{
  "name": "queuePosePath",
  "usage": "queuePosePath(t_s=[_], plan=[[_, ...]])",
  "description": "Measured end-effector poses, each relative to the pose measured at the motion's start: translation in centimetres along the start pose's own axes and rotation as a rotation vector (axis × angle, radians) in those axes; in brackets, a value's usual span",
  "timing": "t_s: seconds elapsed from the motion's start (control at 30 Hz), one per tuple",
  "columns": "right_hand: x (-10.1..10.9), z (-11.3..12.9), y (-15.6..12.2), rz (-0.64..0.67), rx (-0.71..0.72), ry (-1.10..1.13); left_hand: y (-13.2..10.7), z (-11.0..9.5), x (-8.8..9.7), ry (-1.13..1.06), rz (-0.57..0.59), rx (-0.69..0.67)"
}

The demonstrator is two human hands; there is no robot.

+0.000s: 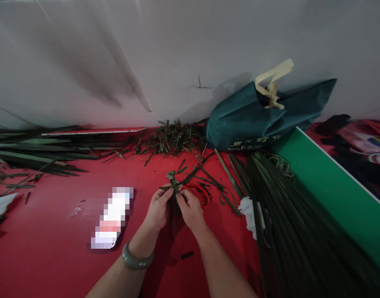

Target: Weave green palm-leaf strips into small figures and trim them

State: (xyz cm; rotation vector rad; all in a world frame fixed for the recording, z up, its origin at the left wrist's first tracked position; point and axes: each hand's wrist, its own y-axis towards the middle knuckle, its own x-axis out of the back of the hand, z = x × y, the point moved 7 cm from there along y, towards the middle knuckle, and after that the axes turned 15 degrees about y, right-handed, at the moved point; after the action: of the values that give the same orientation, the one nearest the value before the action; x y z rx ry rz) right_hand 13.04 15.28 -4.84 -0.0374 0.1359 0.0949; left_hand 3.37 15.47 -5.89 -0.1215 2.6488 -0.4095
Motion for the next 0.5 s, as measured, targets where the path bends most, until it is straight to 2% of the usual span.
queuePosePath(t_s=[0.2, 0.4, 0.5], plan=[[-0.45, 0.15, 0.14, 0.072, -0.004, -0.018, -0.05, 0.2, 0.05, 0.02, -0.01, 0.02], [-0.39, 0.21, 0.05, 0.048, -0.008, -0.031, -0.08, -0.17, 0.25, -0.009, -0.049, 0.002], [-0.19, 0.17, -0.07, 0.008, -0.015, 0.046, -0.05, -0.47, 0.49, -0.003, -0.079, -0.01]])
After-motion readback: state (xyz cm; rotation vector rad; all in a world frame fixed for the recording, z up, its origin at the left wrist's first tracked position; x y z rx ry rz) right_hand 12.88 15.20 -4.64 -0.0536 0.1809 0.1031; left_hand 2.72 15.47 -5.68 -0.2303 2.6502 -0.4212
